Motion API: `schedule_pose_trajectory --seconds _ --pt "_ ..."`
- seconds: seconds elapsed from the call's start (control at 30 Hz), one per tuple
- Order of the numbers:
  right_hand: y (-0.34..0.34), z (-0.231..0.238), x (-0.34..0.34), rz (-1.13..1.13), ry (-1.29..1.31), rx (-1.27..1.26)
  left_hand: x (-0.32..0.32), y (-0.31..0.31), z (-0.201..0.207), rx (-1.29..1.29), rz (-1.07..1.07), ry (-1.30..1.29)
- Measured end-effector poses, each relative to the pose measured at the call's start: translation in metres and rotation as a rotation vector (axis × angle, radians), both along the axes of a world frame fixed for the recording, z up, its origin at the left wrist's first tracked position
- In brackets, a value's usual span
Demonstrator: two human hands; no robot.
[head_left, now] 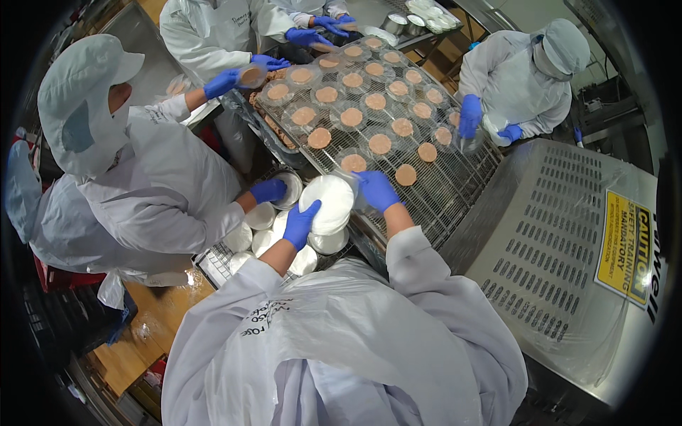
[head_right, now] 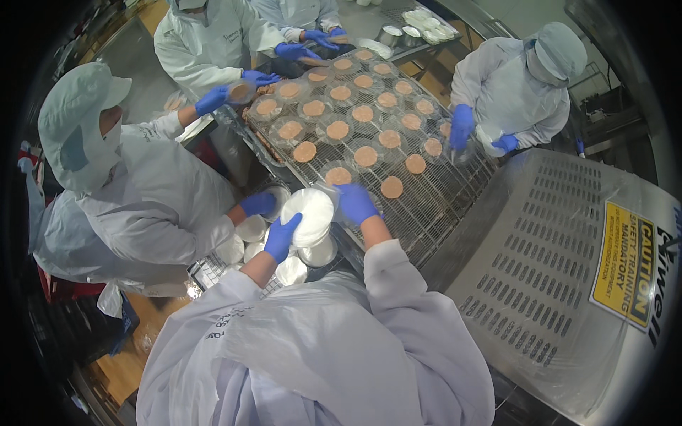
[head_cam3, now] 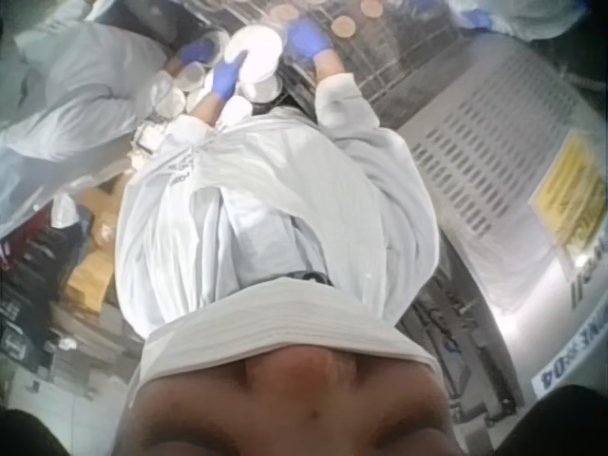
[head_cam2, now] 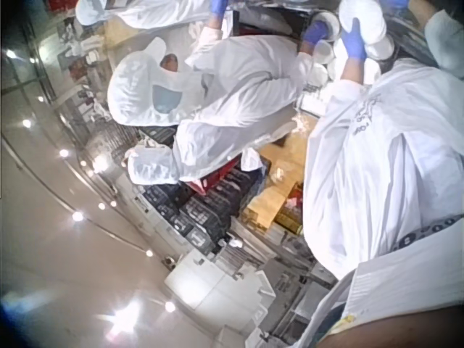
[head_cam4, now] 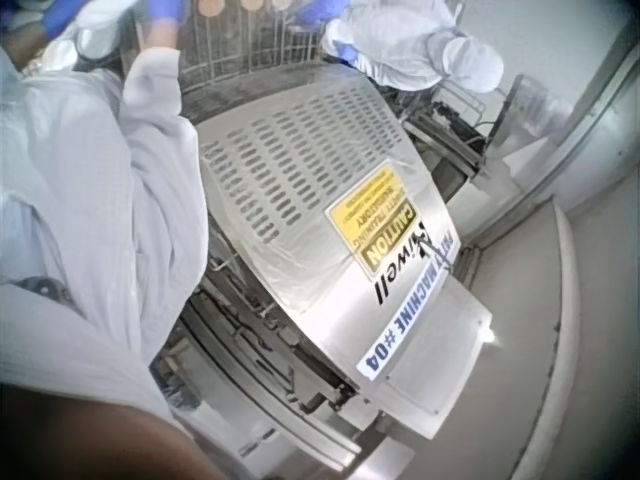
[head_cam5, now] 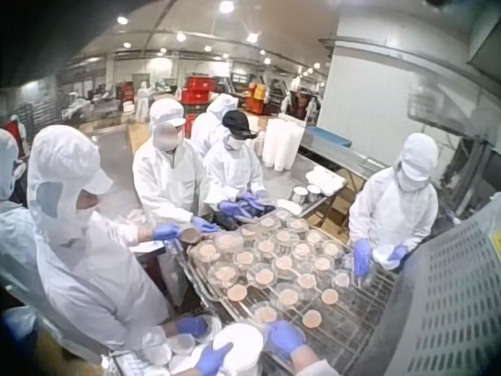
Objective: The person repeatedly picks up white circular food items from a stack and places them onto a metal wire rack. The camera wearer and several coworkers, all in protective gear, perform this repetitive assembly task in a commercial kitchen.
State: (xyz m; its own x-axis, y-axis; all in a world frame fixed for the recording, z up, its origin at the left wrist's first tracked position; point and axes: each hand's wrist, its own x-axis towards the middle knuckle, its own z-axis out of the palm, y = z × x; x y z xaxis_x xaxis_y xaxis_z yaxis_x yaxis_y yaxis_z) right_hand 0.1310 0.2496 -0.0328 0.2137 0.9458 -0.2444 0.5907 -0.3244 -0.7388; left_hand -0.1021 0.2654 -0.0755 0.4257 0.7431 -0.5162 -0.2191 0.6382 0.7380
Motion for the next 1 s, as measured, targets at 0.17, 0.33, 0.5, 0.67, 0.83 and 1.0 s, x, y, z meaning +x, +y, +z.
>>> schedule_pose_trajectory --seconds 0.17,0.33,0.5,0.67,0.83,1.0 --pt "0.030 -0.005 0.145 -0.019 -0.897 -0.294 0.002 -0.004 0.005 -0.024 0.068 0.072" --pt "0.037 -0.039 0.201 -0.390 -0.816 -0.094 -0.019 -0.011 0.005 -0.036 0.121 0.049" --pt "0.052 -0.032 0.105 -0.038 -0.691 -0.154 -0.040 0.005 -0.004 -0.023 0.080 0.081" --pt "0.011 -0.045 -0.048 0.180 0.166 0.074 -0.073 -0.011 -0.033 0.035 -0.072 0.087" --pt "-0.038 -0.154 -0.141 0.298 0.015 -0.163 -0.115 -0.019 -0.090 -0.198 -0.279 -0.050" --pt "-0.080 -0.283 -0.145 0.260 -0.040 -0.236 -0.180 -0.059 -0.253 -0.368 -0.349 0.135"
